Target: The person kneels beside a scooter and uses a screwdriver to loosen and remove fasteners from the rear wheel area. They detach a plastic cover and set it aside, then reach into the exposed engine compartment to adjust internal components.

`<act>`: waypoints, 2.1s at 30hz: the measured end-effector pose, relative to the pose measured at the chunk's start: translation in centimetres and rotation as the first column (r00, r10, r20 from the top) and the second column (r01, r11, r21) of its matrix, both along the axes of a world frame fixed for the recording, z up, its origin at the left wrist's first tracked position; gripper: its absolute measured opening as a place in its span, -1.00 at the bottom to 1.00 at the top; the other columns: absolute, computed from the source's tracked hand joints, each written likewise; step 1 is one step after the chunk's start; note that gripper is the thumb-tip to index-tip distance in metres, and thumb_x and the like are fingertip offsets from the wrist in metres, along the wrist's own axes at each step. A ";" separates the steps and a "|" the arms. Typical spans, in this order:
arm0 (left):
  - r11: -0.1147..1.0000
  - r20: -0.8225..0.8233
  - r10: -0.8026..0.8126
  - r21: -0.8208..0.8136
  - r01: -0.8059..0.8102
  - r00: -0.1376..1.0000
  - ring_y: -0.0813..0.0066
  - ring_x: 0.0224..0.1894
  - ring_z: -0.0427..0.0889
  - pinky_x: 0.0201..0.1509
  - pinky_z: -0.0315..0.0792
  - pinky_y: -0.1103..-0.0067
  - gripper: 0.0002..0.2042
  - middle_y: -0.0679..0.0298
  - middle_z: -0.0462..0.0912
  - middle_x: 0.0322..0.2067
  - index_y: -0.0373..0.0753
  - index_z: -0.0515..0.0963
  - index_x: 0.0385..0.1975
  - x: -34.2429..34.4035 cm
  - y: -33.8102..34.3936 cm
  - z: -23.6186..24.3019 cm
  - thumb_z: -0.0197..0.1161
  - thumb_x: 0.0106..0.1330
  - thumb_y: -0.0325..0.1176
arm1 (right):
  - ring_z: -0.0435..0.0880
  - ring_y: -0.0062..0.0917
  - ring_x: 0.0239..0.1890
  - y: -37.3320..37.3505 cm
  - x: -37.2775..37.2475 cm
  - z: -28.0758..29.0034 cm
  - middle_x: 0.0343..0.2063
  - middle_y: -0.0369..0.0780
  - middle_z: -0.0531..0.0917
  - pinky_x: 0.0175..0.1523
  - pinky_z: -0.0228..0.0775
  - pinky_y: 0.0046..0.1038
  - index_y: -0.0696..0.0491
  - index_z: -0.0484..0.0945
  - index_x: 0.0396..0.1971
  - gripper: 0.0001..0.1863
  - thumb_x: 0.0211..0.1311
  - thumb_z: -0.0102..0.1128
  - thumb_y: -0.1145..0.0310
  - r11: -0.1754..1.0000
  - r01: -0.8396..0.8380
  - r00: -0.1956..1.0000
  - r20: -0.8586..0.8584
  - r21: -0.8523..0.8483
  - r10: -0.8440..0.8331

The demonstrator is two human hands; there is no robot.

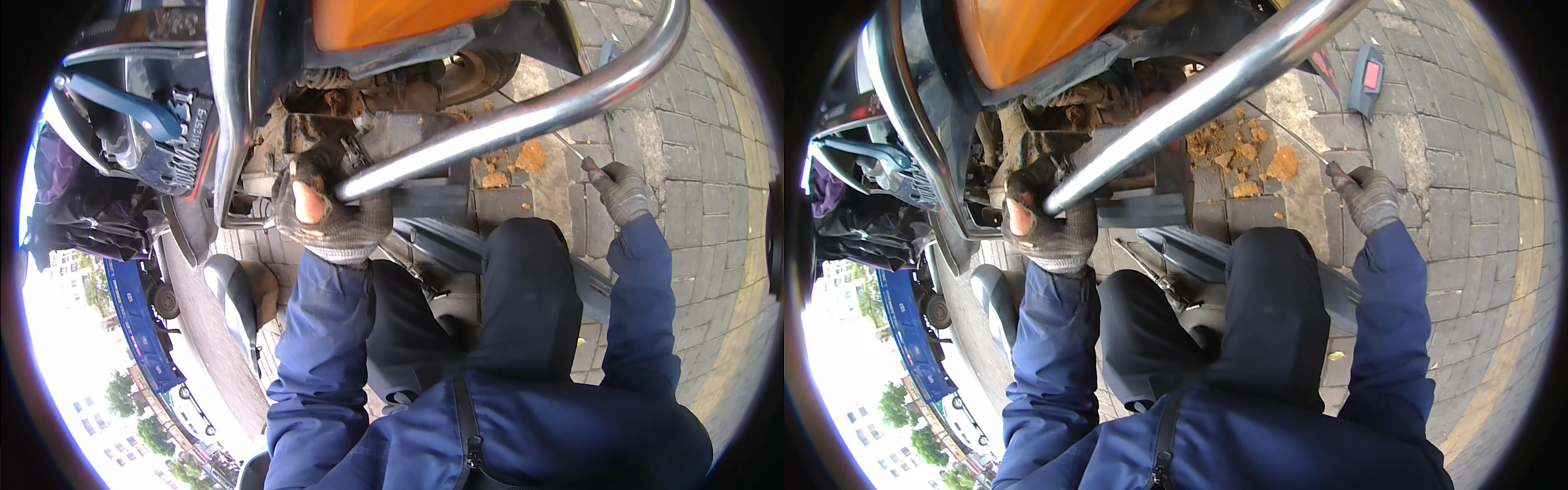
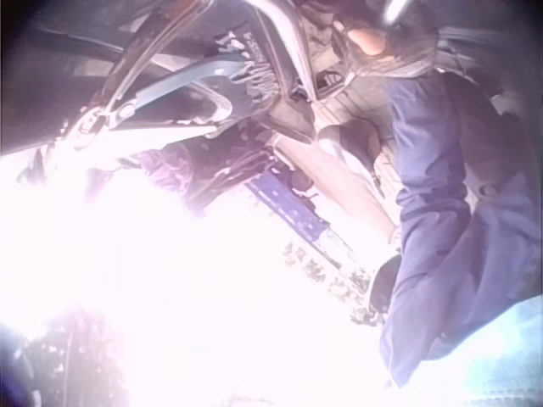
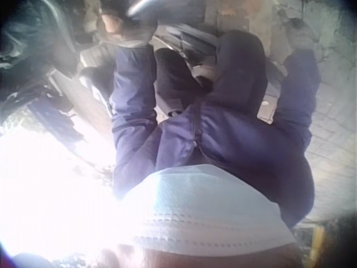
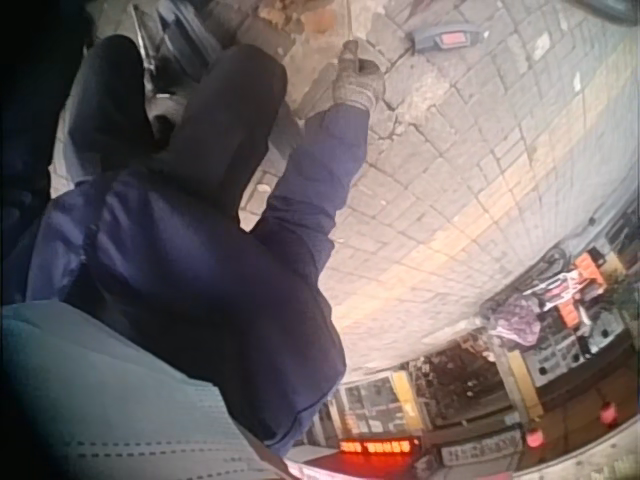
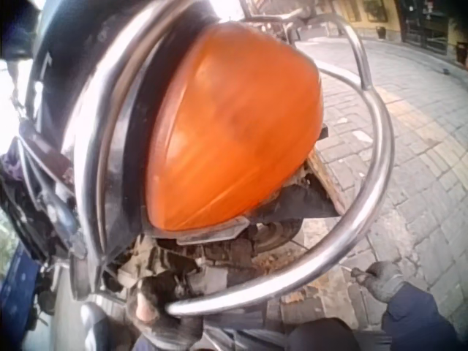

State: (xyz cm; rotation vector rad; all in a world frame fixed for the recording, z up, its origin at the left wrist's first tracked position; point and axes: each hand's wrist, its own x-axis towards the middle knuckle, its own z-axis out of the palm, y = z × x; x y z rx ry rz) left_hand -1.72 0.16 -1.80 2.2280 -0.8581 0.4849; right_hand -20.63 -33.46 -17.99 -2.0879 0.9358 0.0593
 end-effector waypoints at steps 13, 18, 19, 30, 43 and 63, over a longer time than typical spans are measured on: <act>0.999 0.093 -0.023 0.037 0.019 0.995 0.45 -0.32 0.69 -0.20 0.56 0.55 -0.63 0.11 0.69 -0.34 -0.37 0.47 -0.09 0.1 -0.3 0.6 0.38 0.20 -0.31 | 0.52 -0.51 -0.51 -1.1 0.7 11.6 -0.60 -0.15 0.57 -0.31 0.40 -0.39 0.22 0.67 -0.28 -0.75 0.28 0.26 0.30 0.956 -0.256 0.959 0.162 0.141 0.233; 0.999 0.078 -0.023 0.029 0.021 0.997 0.44 -0.30 0.69 -0.19 0.55 0.55 -0.63 0.11 0.68 -0.33 -0.37 0.46 -0.08 0.4 0.0 0.2 0.36 0.21 -0.31 | 0.57 -0.35 -0.52 1.5 5.8 13.7 -0.60 -0.09 0.58 -0.30 0.43 -0.26 0.21 0.68 -0.32 -0.66 0.30 0.28 0.17 0.862 -0.495 0.836 0.211 -0.109 0.506; 0.999 0.076 -0.019 0.028 0.017 0.997 0.44 -0.30 0.69 -0.19 0.55 0.55 -0.63 0.11 0.68 -0.32 -0.37 0.46 -0.08 0.4 0.0 0.1 0.36 0.22 -0.31 | 0.60 -0.26 -0.50 2.6 8.2 13.4 -0.59 -0.05 0.59 -0.28 0.44 -0.19 0.22 0.68 -0.35 -0.59 0.31 0.28 0.09 0.843 -0.516 0.780 0.322 -0.151 0.536; 0.998 0.174 0.034 0.044 -0.042 0.984 0.31 -0.42 0.73 -0.28 0.59 0.50 -0.69 0.10 0.70 -0.47 -0.34 0.56 -0.17 0.0 -0.6 1.0 0.38 0.10 -0.37 | 0.71 -0.31 -0.36 4.3 9.8 8.1 -0.46 -0.03 0.70 -0.14 0.52 -0.27 0.19 0.70 -0.25 -0.53 0.33 0.27 -0.01 0.878 -0.479 0.826 0.329 -0.020 0.458; 1.000 0.241 0.024 -0.014 -0.021 0.970 0.19 -0.51 0.68 -0.37 0.55 0.39 -0.67 0.15 0.63 -0.53 -0.27 0.56 -0.28 0.6 -0.9 0.6 0.44 0.03 -0.22 | 0.72 -0.13 -0.32 5.0 11.3 7.4 -0.45 0.02 0.70 -0.12 0.51 -0.16 0.18 0.67 -0.28 -0.51 0.34 0.18 -0.03 0.807 -0.510 0.805 0.166 -0.297 0.570; 0.999 0.240 0.005 0.048 -0.017 0.971 0.27 -0.41 0.74 -0.28 0.59 0.48 -0.68 0.09 0.70 -0.43 -0.33 0.56 -0.20 0.1 -0.8 1.5 0.41 0.10 -0.31 | 0.69 -0.20 -0.20 5.5 11.4 12.5 -0.30 -0.04 0.68 -0.02 0.51 -0.20 0.09 0.59 -0.09 -0.70 0.38 0.17 0.19 0.722 -0.590 0.786 -0.055 -0.360 0.615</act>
